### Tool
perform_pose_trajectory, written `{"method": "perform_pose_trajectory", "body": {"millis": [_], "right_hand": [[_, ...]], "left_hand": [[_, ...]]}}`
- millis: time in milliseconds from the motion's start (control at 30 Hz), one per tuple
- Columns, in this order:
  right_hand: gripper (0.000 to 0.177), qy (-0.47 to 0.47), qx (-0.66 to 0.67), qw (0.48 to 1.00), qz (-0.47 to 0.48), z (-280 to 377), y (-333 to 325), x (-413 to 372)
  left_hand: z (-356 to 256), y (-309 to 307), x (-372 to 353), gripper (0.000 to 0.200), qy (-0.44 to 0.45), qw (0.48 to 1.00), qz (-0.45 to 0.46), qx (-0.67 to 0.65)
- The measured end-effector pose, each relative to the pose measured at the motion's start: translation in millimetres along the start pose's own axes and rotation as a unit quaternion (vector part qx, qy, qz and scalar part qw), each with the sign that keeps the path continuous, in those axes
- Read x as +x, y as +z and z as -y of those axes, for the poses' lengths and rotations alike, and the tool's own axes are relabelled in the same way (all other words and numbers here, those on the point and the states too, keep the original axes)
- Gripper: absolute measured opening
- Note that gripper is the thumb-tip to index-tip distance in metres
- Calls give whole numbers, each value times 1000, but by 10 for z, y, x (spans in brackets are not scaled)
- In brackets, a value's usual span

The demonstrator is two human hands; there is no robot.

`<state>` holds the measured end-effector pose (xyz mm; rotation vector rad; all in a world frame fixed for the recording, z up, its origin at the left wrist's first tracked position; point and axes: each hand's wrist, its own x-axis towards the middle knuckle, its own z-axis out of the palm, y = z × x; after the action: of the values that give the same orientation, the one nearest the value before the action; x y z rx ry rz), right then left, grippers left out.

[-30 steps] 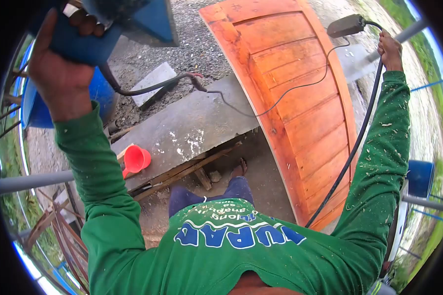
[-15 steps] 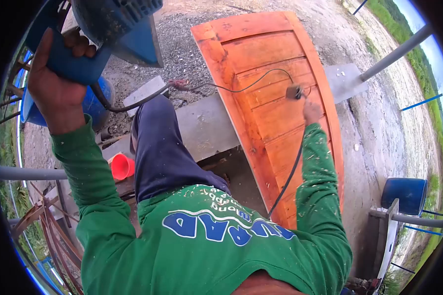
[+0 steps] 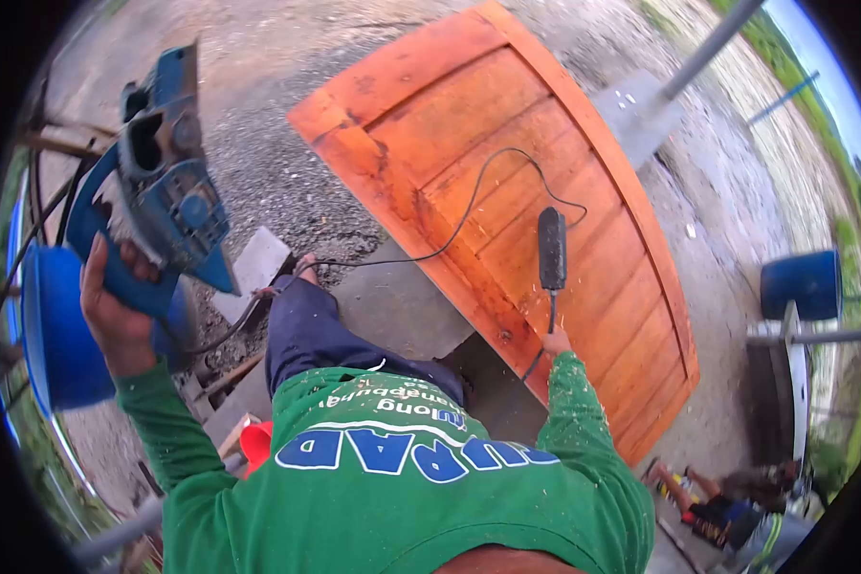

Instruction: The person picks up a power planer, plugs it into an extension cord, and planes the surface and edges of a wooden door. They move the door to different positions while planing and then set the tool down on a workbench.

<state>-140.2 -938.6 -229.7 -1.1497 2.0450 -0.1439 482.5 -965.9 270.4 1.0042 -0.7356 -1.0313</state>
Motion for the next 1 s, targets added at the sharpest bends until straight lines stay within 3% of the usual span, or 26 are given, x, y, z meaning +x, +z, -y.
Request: {"method": "perform_pose_trajectory", "body": {"millis": [67, 133, 167, 267, 333, 367, 433, 467, 567, 667, 767, 800, 900, 1000], "right_hand": [[52, 42, -125, 986, 97, 615, 85, -195], [69, -138, -254, 954, -78, 1632, 368, -178], [81, -164, -120, 972, -118, 2573, 445, -198], [88, -437, -111, 885, -118, 4460, 906, 555], [98, -368, -240, 873, -209, 5303, 1341, 616], [103, -312, -426, 773, -352, 5412, 1666, 783], [111, -277, -579, 634, -430, 5632, 1867, 992], [114, -311, -577, 653, -379, 5573, 1724, 954], [121, -263, -557, 729, -298, 5280, 1837, 1010], [125, -231, -580, 718, -308, 5196, 1899, 1102], [133, -112, -368, 923, -14, 6013, 1427, 708], [135, -56, -308, 949, 36, 6214, 1325, 621], [141, 34, -248, 965, 79, 6349, 1279, 666], [143, 48, -405, 913, -22, 5700, 1892, 1064]], "left_hand": [[177, -336, 662, 19, -18, 999, 37, 11], [351, -544, 1086, 18, -27, 999, -8, 38], [429, -734, 1370, 17, -38, 998, -4, 42], [747, -1305, 2371, 13, -64, 997, 21, 44], [828, -1563, 3009, 13, -72, 993, 40, 86], [847, -1683, 3285, 15, -83, 993, 19, 85], [810, -1978, 3716, 21, -91, 986, 10, 136], [752, -2060, 3864, 19, -108, 985, -23, 134], [617, -2249, 4086, 20, -118, 977, -46, 169], [472, -2280, 4247, 17, -140, 974, -74, 164], [276, -2194, 4393, 15, -156, 973, -75, 151], [220, -2148, 4443, 15, -163, 973, -71, 146], [12, -1918, 4667, 14, -172, 974, -50, 138], [-220, -1783, 4805, 16, -126, 991, 2, 37]]}}
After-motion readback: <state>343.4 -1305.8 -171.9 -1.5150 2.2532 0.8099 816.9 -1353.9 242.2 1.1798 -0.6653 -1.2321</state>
